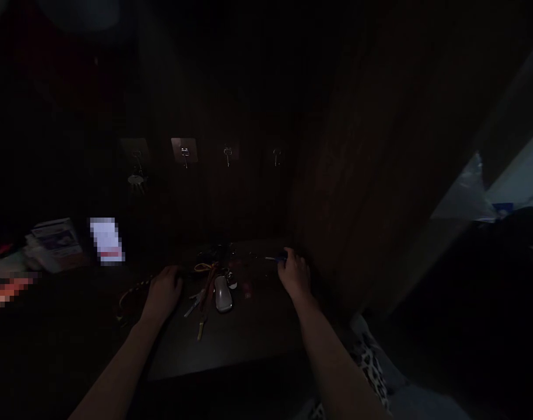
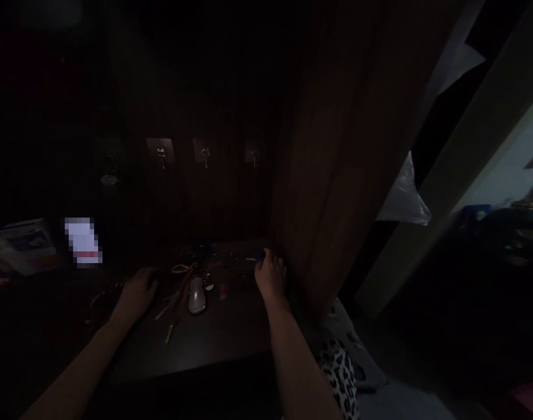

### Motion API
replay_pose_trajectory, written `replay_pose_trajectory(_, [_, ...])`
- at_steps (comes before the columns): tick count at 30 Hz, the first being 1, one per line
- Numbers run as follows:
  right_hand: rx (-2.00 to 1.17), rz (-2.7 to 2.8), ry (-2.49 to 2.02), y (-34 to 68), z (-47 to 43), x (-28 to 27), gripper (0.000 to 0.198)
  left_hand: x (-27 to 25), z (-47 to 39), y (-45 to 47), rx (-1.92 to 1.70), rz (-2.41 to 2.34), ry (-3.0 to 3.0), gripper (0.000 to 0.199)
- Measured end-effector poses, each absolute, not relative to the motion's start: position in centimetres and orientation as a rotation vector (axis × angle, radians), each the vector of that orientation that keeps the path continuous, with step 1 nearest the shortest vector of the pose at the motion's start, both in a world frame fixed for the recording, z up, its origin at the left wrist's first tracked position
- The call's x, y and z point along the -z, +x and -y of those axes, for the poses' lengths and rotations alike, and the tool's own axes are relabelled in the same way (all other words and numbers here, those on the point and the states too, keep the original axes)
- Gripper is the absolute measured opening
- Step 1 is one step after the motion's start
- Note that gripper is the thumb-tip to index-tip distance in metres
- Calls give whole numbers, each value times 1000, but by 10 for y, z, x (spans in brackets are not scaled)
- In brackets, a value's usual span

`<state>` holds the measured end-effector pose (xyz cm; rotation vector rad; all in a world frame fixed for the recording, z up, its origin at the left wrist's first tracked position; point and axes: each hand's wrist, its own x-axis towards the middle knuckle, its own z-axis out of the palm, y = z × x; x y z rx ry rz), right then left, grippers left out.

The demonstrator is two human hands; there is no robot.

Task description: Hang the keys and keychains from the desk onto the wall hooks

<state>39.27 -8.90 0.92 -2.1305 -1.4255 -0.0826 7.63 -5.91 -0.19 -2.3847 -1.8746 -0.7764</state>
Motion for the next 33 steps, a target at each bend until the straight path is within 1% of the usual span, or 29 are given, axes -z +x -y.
replay_pose_trajectory(3, [113, 1537, -1976, 390, 86, -7, 35, 4, 57, 76, 790, 1864, -2382, 32])
replay_pose_trajectory(6, [58, 1669, -1872, 385, 83, -5, 28, 4, 57, 75, 822, 1838, -2381, 30])
replay_pose_trajectory(8, [9, 1715, -1856, 382, 81, -3, 27, 5, 57, 76, 837, 1832, -2386, 30])
replay_pose_trajectory(15, [-52, 1920, -1796, 377, 75, 2, 44, 6, 55, 75, 860, 1851, -2366, 30])
replay_pose_trajectory(18, [-15, 2005, -1770, 375, 73, 2, 46, 6, 55, 75, 859, 1839, -2373, 31])
replay_pose_trajectory(27, [63, 1813, -1871, 376, 74, -2, 34, 3, 58, 76, 888, 1849, -2385, 30])
replay_pose_trajectory(33, [87, 1678, -2031, 379, 77, -2, 19, 3, 58, 76, 927, 1823, -2394, 29])
